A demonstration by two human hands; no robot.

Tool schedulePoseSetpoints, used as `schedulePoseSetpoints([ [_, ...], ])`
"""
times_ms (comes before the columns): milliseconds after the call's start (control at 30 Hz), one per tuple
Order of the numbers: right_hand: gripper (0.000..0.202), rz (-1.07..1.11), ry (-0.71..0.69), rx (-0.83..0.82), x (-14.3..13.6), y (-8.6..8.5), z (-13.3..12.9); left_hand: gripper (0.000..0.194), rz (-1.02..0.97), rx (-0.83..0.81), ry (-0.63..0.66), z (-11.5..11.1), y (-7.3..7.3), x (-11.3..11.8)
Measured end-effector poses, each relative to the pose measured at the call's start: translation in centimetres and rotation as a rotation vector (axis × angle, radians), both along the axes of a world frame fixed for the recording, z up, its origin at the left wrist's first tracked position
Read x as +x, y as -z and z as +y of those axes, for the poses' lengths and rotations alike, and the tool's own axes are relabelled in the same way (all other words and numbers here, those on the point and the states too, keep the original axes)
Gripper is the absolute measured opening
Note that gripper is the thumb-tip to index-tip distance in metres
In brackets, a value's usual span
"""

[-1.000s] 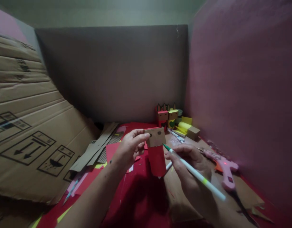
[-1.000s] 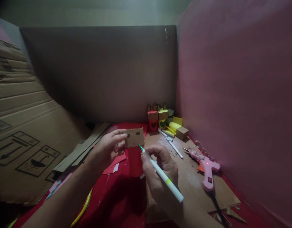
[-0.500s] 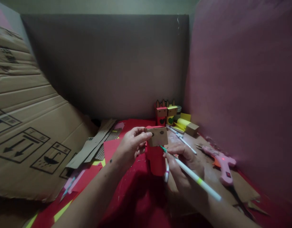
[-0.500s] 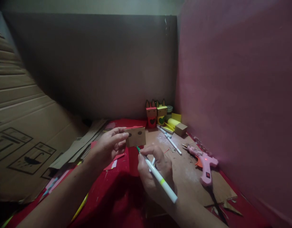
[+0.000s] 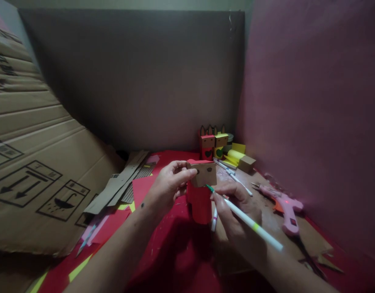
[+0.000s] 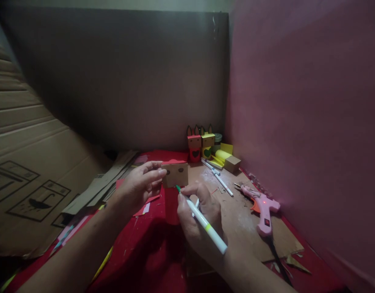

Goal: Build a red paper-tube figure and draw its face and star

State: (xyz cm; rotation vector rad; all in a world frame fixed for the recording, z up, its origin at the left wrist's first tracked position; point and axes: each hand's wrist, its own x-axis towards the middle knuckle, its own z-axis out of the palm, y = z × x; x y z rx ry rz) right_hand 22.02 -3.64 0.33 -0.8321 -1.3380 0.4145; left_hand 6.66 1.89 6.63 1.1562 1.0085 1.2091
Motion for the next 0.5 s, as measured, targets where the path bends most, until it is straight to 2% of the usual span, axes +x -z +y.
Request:
schedulePoseSetpoints([
  [333,0.003,0.017,0.01,-0.032,-0.21,-0.04,0.03,0.051,0.009,0.01,-0.018,0.12,0.06,0.07],
  [500,0.005,0.014,-0.03,-0.018,-0.17,-0.39,-0.12,0.049,0.019,0.025,-0.025,0.15,0.15,0.07],
])
